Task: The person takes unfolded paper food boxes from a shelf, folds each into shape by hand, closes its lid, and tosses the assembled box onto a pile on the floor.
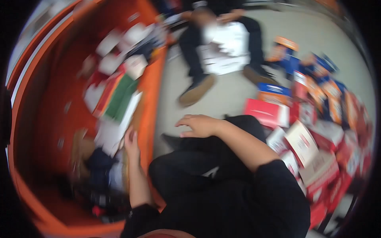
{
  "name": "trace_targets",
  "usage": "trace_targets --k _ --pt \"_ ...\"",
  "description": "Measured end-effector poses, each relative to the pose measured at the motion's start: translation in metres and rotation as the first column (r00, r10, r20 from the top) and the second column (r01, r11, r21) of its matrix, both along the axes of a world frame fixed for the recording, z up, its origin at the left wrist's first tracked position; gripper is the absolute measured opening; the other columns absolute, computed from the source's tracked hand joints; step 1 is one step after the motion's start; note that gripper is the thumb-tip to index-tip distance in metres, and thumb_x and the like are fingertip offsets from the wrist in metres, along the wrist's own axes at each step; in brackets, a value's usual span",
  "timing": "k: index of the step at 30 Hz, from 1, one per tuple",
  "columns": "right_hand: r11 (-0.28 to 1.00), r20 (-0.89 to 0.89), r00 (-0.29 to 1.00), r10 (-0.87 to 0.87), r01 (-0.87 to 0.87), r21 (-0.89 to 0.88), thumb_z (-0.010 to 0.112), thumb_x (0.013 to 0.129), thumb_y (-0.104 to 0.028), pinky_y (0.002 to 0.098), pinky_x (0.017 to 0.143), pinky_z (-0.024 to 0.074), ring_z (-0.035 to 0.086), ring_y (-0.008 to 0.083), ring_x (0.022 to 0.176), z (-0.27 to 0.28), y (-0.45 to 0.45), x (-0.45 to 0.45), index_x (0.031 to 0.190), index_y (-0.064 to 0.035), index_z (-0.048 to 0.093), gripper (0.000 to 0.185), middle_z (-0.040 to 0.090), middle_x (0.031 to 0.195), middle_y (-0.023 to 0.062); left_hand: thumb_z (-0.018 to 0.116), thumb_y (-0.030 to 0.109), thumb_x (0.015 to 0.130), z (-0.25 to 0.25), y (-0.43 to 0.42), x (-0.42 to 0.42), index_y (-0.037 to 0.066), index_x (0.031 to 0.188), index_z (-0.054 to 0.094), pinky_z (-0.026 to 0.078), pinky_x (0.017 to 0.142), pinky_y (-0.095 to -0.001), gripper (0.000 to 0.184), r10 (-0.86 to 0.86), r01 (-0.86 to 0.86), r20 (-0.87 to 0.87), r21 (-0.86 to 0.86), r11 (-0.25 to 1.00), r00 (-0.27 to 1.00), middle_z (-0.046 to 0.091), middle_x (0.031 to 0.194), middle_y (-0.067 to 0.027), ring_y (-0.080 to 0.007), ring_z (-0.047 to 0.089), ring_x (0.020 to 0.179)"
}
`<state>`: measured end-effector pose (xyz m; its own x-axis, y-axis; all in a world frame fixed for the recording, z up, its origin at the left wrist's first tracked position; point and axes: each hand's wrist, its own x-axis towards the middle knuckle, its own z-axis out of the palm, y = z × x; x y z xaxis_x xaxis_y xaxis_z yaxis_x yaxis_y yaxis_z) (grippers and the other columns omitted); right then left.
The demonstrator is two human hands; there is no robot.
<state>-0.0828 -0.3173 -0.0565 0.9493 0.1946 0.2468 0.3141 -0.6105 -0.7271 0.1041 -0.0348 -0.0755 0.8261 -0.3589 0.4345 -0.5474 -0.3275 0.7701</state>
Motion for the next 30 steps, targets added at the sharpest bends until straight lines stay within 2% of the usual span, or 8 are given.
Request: trace_targets --k 4,6,9,12,17,24,27,30 --pt "0.967 -0.062 0.998 0.027 -0.01 0.256 0.057 0.084 -0.038 0.0402 0.086 0.0443 0.056 0.031 0.098 -0.039 0.031 0.05 0.114 -0.0087 0.054 0.042 0.055 0.111 0.0142 0.06 0.014 0.083 0.065 0.035 0.044 0.004 0.119 0.048 0.036 0.096 -0.0355 0.039 0.285 -0.303 0.271 0.028 0.953 0.92 0.043 0.121 -0.0142 -0.0255 0.044 0.113" --pt "0.939 -0.137 0.955 -0.263 0.221 -0.264 0.059 0.083 -0.034 0.0397 0.084 0.0452 0.057 0.0305 0.096 -0.093 0.022 0.055 0.113 -0.0077 0.055 0.04 0.056 0.109 0.0143 0.062 0.018 0.082 0.09 0.032 0.049 0.006 0.12 0.047 0.034 0.097 -0.0366 0.043 0.419 -0.429 0.175 0.02 0.903 0.891 0.042 0.122 -0.0163 -0.0266 0.042 0.115" --pt "0.852 -0.526 0.834 -0.165 -0.148 -0.503 0.059 0.083 -0.032 0.04 0.084 0.0455 0.057 0.03 0.097 -0.107 0.011 0.066 0.113 -0.007 0.055 0.039 0.057 0.108 0.0155 0.062 0.02 0.082 0.092 0.033 0.077 0.006 0.122 0.045 0.039 0.092 -0.0348 0.046 0.473 -0.529 0.291 0.16 0.833 0.832 0.047 0.116 -0.0165 -0.0252 0.047 0.109" --pt "0.995 -0.235 0.968 -0.086 0.097 0.038 0.058 0.082 -0.034 0.0409 0.084 0.0452 0.057 0.0286 0.099 -0.097 0.012 0.066 0.111 -0.0067 0.056 0.04 0.058 0.107 0.0156 0.06 0.021 0.084 0.07 0.032 0.12 0.003 0.119 0.048 0.043 0.084 -0.0305 0.042 0.408 -0.409 -0.039 -0.029 0.912 0.912 0.056 0.105 -0.0154 -0.0218 0.056 0.095" --pt "0.895 -0.402 0.887 -0.226 0.026 -0.444 0.057 0.083 -0.039 0.0446 0.085 0.0441 0.055 0.03 0.103 -0.108 0.009 0.065 0.115 -0.0143 0.055 0.041 0.055 0.113 0.0132 0.054 0.019 0.089 0.052 0.011 0.146 -0.003 0.109 0.053 0.045 0.074 -0.026 0.029 0.382 -0.382 -0.021 -0.057 0.922 0.924 0.063 0.091 -0.0114 -0.0156 0.059 0.08" --pt "0.927 -0.419 0.892 -0.168 -0.002 -0.376 0.055 0.083 -0.041 0.0443 0.086 0.0437 0.054 0.0298 0.105 -0.108 0.015 0.072 0.116 -0.0149 0.054 0.041 0.055 0.113 0.0125 0.042 0.016 0.095 0.038 0.017 0.15 -0.002 0.103 0.053 0.044 0.065 -0.0273 0.023 0.21 -0.308 -0.3 -0.33 0.892 0.931 0.061 0.082 -0.0035 -0.0112 0.056 0.072" --pt "0.918 -0.463 0.875 -0.142 -0.059 -0.391 0.055 0.084 -0.04 0.0444 0.086 0.044 0.055 0.0298 0.104 -0.106 0.017 0.073 0.116 -0.0146 0.054 0.042 0.055 0.112 0.0125 0.04 0.017 0.095 0.014 0.009 0.167 -0.002 0.1 0.051 0.045 0.065 -0.0328 0.022 0.25 -0.268 -0.107 -0.521 0.81 0.962 0.061 0.082 -0.0088 -0.0193 0.058 0.073" --pt "0.91 -0.452 0.88 -0.147 -0.058 -0.41 0.055 0.084 -0.04 0.0447 0.085 0.0443 0.055 0.0298 0.103 -0.113 0.016 0.072 0.116 -0.0149 0.054 0.041 0.055 0.112 0.0125 0.041 0.016 0.093 0.029 -0.01 0.145 -0.002 0.096 0.049 0.044 0.068 -0.0395 0.02 0.637 -0.613 0.16 -0.18 0.77 0.754 0.059 0.084 -0.0187 -0.0329 0.057 0.077"
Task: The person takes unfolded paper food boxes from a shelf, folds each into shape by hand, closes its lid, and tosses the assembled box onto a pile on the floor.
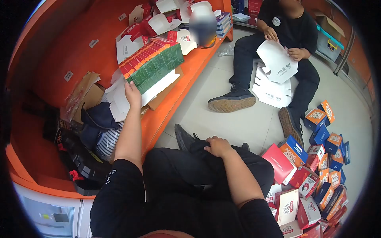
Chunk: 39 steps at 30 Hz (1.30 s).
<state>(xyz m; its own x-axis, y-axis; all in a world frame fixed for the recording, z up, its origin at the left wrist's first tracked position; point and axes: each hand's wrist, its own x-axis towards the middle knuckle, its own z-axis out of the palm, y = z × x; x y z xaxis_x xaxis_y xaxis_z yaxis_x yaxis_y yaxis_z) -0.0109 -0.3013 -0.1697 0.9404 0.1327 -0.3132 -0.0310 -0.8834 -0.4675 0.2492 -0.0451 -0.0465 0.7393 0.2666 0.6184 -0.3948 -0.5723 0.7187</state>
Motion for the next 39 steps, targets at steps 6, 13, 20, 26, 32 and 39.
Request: trace_targets --k 6,13,20,26,32,39 --pt "1.0 -0.019 1.0 -0.004 0.004 0.024 0.054 0.084 -0.041 0.0451 0.085 0.0442 0.054 0.0306 0.105 0.004 -0.003 0.0 0.117 -0.0152 0.054 0.042 0.055 0.113 0.0125 0.044 0.016 0.091 0.012 0.02 0.003 -0.004 0.093 0.048 0.042 0.07 -0.0447 0.02 0.101 -0.138 0.143 0.284 0.949 0.985 0.055 0.085 -0.026 -0.0424 0.053 0.08" --pt "0.999 -0.025 1.0 0.015 -0.014 0.03 0.054 0.084 -0.042 0.0437 0.086 0.0442 0.053 0.0302 0.106 0.0 0.0 0.007 0.117 -0.015 0.054 0.042 0.055 0.114 0.0122 0.043 0.015 0.092 0.004 0.058 0.002 -0.004 0.1 0.048 0.044 0.072 -0.0401 0.021 0.059 -0.084 0.19 0.13 0.988 0.98 0.057 0.087 -0.0231 -0.0369 0.056 0.082" --pt "1.0 -0.035 0.999 0.012 -0.012 -0.004 0.053 0.085 -0.042 0.0426 0.087 0.0441 0.054 0.0304 0.106 0.005 0.0 0.0 0.117 -0.0146 0.054 0.042 0.055 0.114 0.0125 0.042 0.015 0.093 -0.001 0.051 -0.011 -0.004 0.1 0.046 0.045 0.073 -0.035 0.021 0.011 -0.028 0.122 0.137 0.99 0.993 0.056 0.091 -0.0186 -0.0294 0.057 0.081" --pt "0.999 -0.006 0.999 0.041 -0.041 -0.011 0.053 0.084 -0.044 0.0421 0.086 0.0444 0.054 0.0312 0.104 0.003 0.003 0.004 0.117 -0.0149 0.054 0.044 0.055 0.112 0.0131 0.04 0.014 0.094 0.048 0.046 -0.068 -0.004 0.104 0.042 0.046 0.075 -0.0303 0.02 -0.016 0.154 0.407 -0.309 0.939 0.913 0.055 0.097 -0.0151 -0.0196 0.056 0.085" --pt "0.727 0.382 0.817 -0.432 0.064 0.684 0.065 0.079 -0.035 0.0432 0.09 0.0409 0.05 0.0312 0.109 0.052 0.012 0.0 0.133 -0.0115 0.036 0.066 0.042 0.126 0.0158 0.051 0.007 0.087 0.012 -0.011 -0.184 0.001 0.102 0.052 0.044 0.079 -0.0327 0.016 -0.432 0.399 0.148 0.205 0.894 0.89 0.054 0.095 -0.0135 -0.0252 0.055 0.089" --pt "0.648 0.35 0.738 -0.577 0.154 0.746 0.078 0.067 -0.027 0.0408 0.102 0.0308 0.032 0.0376 0.123 0.045 0.026 -0.025 0.139 -0.0071 0.012 0.099 0.021 0.135 0.0229 0.057 0.015 0.084 -0.049 -0.07 -0.247 0.0 0.097 0.047 0.045 0.063 -0.0425 0.022 -0.495 0.682 -0.487 0.361 0.636 0.72 0.056 0.082 -0.0207 -0.0373 0.057 0.072"
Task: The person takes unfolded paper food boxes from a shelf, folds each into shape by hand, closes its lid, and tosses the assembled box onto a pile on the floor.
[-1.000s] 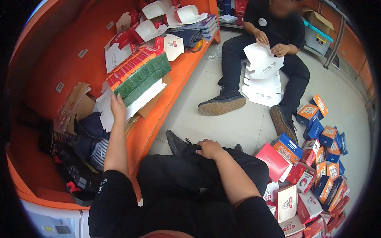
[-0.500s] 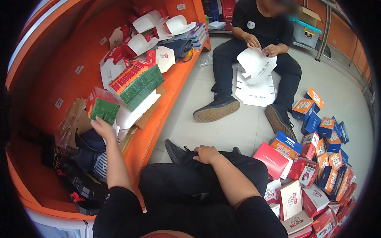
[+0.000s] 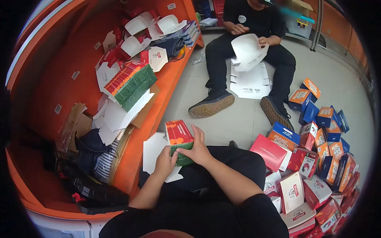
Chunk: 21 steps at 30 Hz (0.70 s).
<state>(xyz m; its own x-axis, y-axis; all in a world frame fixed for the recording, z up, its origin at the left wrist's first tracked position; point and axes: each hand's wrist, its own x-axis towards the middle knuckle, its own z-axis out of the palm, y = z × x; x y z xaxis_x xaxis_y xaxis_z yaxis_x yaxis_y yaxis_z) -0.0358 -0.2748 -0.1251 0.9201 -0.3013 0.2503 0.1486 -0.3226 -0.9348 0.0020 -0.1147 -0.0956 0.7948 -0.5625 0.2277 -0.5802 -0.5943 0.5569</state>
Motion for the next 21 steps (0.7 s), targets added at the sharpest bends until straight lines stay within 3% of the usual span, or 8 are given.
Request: trace_targets --k 2,5,8,10,13,16,19,21 --pt "0.994 -0.003 0.997 -0.077 0.077 0.083 0.077 0.067 -0.028 0.0421 0.103 0.0295 0.027 0.0403 0.125 0.0 0.003 0.0 0.137 -0.0063 0.019 0.094 0.021 0.134 0.026 0.057 0.013 0.083 -0.012 -0.005 -0.007 0.0 0.097 0.048 0.045 0.063 -0.0401 0.021 -0.066 0.066 0.02 -0.03 0.997 0.998 0.056 0.082 -0.0202 -0.0346 0.058 0.07" --pt "0.997 -0.032 0.997 0.072 -0.072 0.024 0.075 0.066 -0.025 0.0435 0.103 0.0279 0.027 0.0416 0.124 0.005 0.002 -0.003 0.131 -0.0087 0.033 0.079 0.022 0.134 0.0249 0.056 0.01 0.084 -0.03 -0.006 -0.008 0.001 0.098 0.048 0.045 0.062 -0.0365 0.019 -0.03 0.024 -0.061 -0.104 0.994 0.998 0.057 0.08 -0.0169 -0.0288 0.058 0.068" --pt "0.975 -0.136 0.989 0.054 -0.081 -0.206 0.074 0.066 -0.023 0.0451 0.102 0.0292 0.028 0.0424 0.123 0.006 0.005 -0.006 0.124 -0.0111 0.045 0.066 0.025 0.134 0.0236 0.054 0.008 0.084 -0.022 -0.005 -0.011 0.001 0.098 0.047 0.045 0.066 -0.0385 0.018 0.026 -0.048 -0.164 -0.131 0.99 0.986 0.058 0.084 -0.0185 -0.0321 0.059 0.075" --pt "0.976 -0.101 0.992 0.076 -0.095 -0.194 0.074 0.065 -0.024 0.0461 0.102 0.0287 0.029 0.0427 0.122 0.002 0.003 -0.004 0.121 -0.0109 0.047 0.063 0.026 0.134 0.0226 0.053 0.008 0.085 -0.021 -0.004 -0.014 0.001 0.098 0.046 0.045 0.066 -0.0382 0.017 0.046 -0.085 -0.227 -0.164 0.983 0.973 0.058 0.083 -0.0184 -0.0315 0.059 0.075" --pt "0.988 -0.117 0.99 0.081 -0.095 -0.12 0.074 0.065 -0.026 0.045 0.102 0.0297 0.026 0.0433 0.125 -0.004 -0.007 0.002 0.119 -0.0115 0.048 0.061 0.025 0.134 0.025 0.052 0.009 0.086 -0.046 -0.002 -0.006 0.001 0.098 0.047 0.045 0.065 -0.0371 0.015 -0.003 -0.129 -0.306 -0.411 0.902 0.952 0.058 0.081 -0.0177 -0.0299 0.059 0.072" --pt "0.988 -0.189 0.971 0.147 -0.154 -0.021 0.074 0.067 -0.027 0.0426 0.103 0.0311 0.022 0.0404 0.129 -0.004 -0.015 0.003 0.122 -0.0113 0.046 0.063 0.025 0.133 0.0265 0.054 0.009 0.087 -0.048 -0.003 -0.01 0.001 0.098 0.048 0.044 0.062 -0.0286 0.015 -0.015 -0.123 -0.3 -0.435 0.892 0.954 0.057 0.08 -0.0101 -0.0146 0.055 0.069" --pt "0.971 -0.345 0.909 0.233 -0.236 0.033 0.075 0.066 -0.029 0.0413 0.103 0.0307 0.022 0.0394 0.13 0.01 -0.023 -0.001 0.125 -0.011 0.044 0.069 0.025 0.133 0.0275 0.053 0.011 0.087 -0.02 -0.004 -0.024 0.0 0.098 0.049 0.043 0.065 -0.0281 0.016 0.072 -0.121 -0.223 -0.218 0.968 0.972 0.057 0.081 -0.0105 -0.0133 0.054 0.071" --pt "0.95 -0.338 0.889 0.307 -0.309 0.05 0.077 0.065 -0.031 0.0401 0.104 0.0293 0.024 0.0377 0.13 0.017 -0.028 -0.001 0.128 -0.0117 0.042 0.074 0.028 0.134 0.0269 0.052 0.012 0.088 -0.016 -0.002 -0.028 0.0 0.097 0.05 0.042 0.065 -0.0287 0.015 0.064 -0.117 -0.216 -0.24 0.964 0.974 0.056 0.079 -0.0097 -0.0141 0.052 0.069"
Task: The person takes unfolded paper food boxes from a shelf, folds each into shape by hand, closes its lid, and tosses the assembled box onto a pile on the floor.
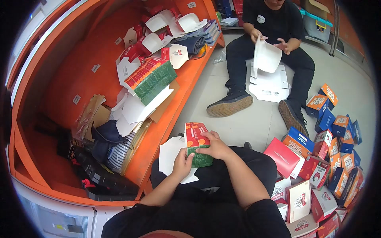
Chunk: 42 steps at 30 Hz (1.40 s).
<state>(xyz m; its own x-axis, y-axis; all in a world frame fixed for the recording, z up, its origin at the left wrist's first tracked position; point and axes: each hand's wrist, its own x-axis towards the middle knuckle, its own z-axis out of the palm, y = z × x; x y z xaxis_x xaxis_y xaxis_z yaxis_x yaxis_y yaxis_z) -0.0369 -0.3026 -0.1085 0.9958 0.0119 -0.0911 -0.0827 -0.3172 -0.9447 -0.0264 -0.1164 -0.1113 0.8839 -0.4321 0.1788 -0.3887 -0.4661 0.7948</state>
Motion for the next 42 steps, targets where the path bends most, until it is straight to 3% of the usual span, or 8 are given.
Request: trace_targets --k 2,3,7,17,20,30,37,42 --pt "0.996 0.073 0.995 0.064 -0.069 0.062 0.077 0.065 -0.031 0.0385 0.104 0.0289 0.027 0.0363 0.129 0.001 -0.002 -0.003 0.128 -0.0107 0.042 0.075 0.03 0.134 0.0257 0.053 0.012 0.087 0.007 0.004 -0.007 0.0 0.096 0.051 0.042 0.063 -0.0295 0.014 -0.016 0.019 0.043 -0.054 0.998 0.999 0.055 0.077 -0.0093 -0.0155 0.051 0.067" --pt "0.998 0.125 0.991 0.05 -0.054 0.029 0.077 0.065 -0.03 0.0373 0.103 0.0293 0.029 0.0345 0.128 0.008 -0.002 -0.006 0.128 -0.0102 0.041 0.075 0.03 0.135 0.0244 0.052 0.01 0.087 0.02 0.006 -0.01 0.0 0.094 0.049 0.043 0.063 -0.0384 0.013 -0.045 0.045 0.092 0.006 0.999 0.995 0.054 0.077 -0.0179 -0.0313 0.055 0.069" --pt "0.994 0.188 0.981 0.053 -0.07 0.085 0.076 0.065 -0.026 0.036 0.103 0.0302 0.033 0.0325 0.126 0.024 0.002 -0.016 0.131 -0.0097 0.036 0.079 0.032 0.135 0.022 0.054 0.008 0.084 0.052 0.012 -0.016 0.0 0.089 0.05 0.042 0.063 -0.0423 0.01 -0.137 0.111 0.22 0.126 0.986 0.966 0.051 0.078 -0.0181 -0.0378 0.052 0.073" --pt "0.9 0.198 0.978 0.061 -0.139 0.412 0.066 0.072 0.003 0.0336 0.092 0.0416 0.045 0.0213 0.115 -0.008 0.028 -0.004 0.142 -0.0144 0.013 0.089 0.041 0.125 0.0133 0.055 0.0 0.079 0.046 0.022 -0.009 0.0 0.084 0.05 0.041 0.061 -0.0404 0.007 -0.175 0.126 0.357 0.157 0.98 0.918 0.049 0.075 -0.0146 -0.0335 0.051 0.07" --pt "0.865 0.173 0.985 -0.019 -0.071 0.497 0.066 0.072 0.003 0.033 0.088 0.0452 0.043 0.0225 0.118 0.005 0.05 -0.011 0.139 -0.0111 0.018 0.084 0.032 0.136 0.0123 0.055 -0.001 0.078 0.045 0.033 -0.013 0.0 0.083 0.051 0.041 0.062 -0.0406 0.007 -0.133 0.092 0.381 0.123 0.988 0.915 0.05 0.074 -0.0142 -0.0331 0.051 0.07" --pt "0.772 0.133 0.991 -0.034 -0.058 0.633 0.045 0.063 0.015 0.0261 0.085 0.0441 0.048 0.0203 0.112 0.034 0.077 0.016 0.135 -0.0082 0.03 0.077 0.039 0.116 0.0061 0.056 -0.002 0.073 0.095 0.084 -0.032 0.002 0.089 0.054 0.042 0.059 -0.0376 0.017 -0.052 0.06 0.566 0.005 0.998 0.823 0.05 0.076 -0.011 -0.0278 0.05 0.066" --pt "0.964 0.442 0.897 -0.029 -0.091 0.248 0.068 0.071 -0.005 0.036 0.092 0.0408 0.041 0.0203 0.115 0.1 0.138 0.042 0.131 -0.0119 0.039 0.067 0.037 0.118 0.006 0.054 0.002 0.081 0.11 0.124 -0.01 0.001 0.096 0.052 0.044 0.061 -0.0374 0.015 0.292 -0.177 0.524 -0.259 0.949 0.8 0.054 0.084 -0.0134 -0.0312 0.054 0.073" --pt "0.996 0.569 0.818 -0.08 0.038 0.085 0.072 0.071 -0.009 0.036 0.09 0.0418 0.041 0.0203 0.112 0.118 0.169 0.042 0.124 -0.0126 0.049 0.058 0.035 0.118 0.0086 0.049 0.01 0.091 0.104 0.122 -0.004 -0.003 0.105 0.047 0.043 0.075 -0.0285 0.02 0.287 -0.141 0.081 -0.726 0.673 0.955 0.058 0.096 -0.0148 -0.0157 0.055 0.086"
